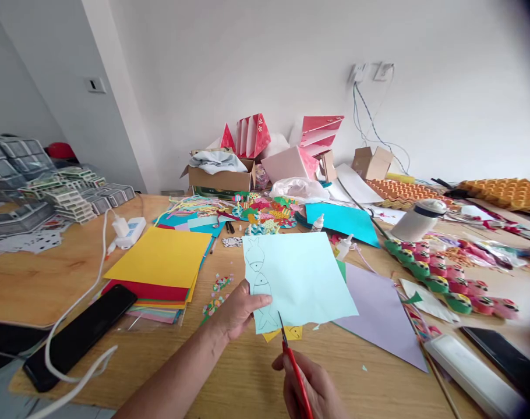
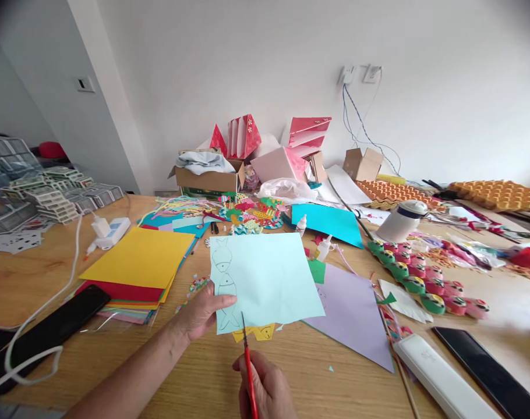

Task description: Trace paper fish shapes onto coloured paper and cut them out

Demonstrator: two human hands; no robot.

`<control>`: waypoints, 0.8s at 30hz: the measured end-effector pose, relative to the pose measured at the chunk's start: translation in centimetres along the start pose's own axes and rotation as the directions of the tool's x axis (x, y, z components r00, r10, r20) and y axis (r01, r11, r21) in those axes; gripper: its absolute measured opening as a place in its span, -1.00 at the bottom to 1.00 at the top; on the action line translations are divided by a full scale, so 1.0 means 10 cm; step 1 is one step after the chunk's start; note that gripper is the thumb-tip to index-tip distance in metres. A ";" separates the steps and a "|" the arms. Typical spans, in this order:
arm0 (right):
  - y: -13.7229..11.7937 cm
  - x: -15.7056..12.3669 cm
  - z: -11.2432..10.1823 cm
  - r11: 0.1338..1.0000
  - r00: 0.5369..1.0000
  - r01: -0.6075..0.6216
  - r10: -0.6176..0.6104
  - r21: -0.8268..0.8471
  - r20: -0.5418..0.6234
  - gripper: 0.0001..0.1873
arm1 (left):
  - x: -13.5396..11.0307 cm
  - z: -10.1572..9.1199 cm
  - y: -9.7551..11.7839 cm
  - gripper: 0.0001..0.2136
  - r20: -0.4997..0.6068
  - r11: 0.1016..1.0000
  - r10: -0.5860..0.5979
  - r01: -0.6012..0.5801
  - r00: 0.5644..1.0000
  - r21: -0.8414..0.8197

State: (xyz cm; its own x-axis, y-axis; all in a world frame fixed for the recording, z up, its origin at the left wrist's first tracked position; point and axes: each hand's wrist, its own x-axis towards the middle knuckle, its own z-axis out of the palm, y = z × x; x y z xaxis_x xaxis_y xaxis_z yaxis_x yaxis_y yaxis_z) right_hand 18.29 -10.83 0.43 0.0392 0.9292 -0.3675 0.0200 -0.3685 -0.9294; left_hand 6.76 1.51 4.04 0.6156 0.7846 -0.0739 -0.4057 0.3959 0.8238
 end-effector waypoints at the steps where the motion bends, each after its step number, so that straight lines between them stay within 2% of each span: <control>1: -0.01 -0.01 0.01 1.000 1.000 -0.010 0.010 0.011 -0.011 -0.30 | -0.01 0.00 0.00 -0.59 0.008 1.000 0.001 -0.001 1.000 0.007; 7: -0.10 -0.05 0.03 0.997 1.000 0.001 0.000 0.080 -0.008 -0.34 | -0.03 0.00 0.01 -0.67 0.076 0.999 0.001 -0.004 0.997 0.040; 12: -0.15 -0.09 0.02 0.984 0.999 -0.030 0.023 0.174 0.043 -0.32 | -0.02 0.00 0.00 -0.61 0.054 1.000 -0.008 0.008 0.998 -0.007; 17: -0.14 -0.07 0.00 0.971 0.994 -0.066 0.044 0.228 0.101 -0.34 | -0.01 0.00 -0.03 -0.58 0.084 0.999 -0.045 0.047 0.995 -0.022; 24: -0.16 -0.08 0.00 0.972 0.998 -0.044 0.034 0.229 0.049 -0.33 | 0.00 0.01 -0.10 -0.64 0.100 0.997 -0.073 0.076 0.992 -0.025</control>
State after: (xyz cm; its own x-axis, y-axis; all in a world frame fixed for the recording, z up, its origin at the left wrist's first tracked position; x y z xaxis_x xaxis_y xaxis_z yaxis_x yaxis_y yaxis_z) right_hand 18.18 -10.99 2.22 -0.0096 0.9165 -0.3999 -0.2111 -0.3927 -0.8951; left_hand 7.19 1.07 3.31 0.7080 0.7020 -0.0770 -0.3749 0.4660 0.8015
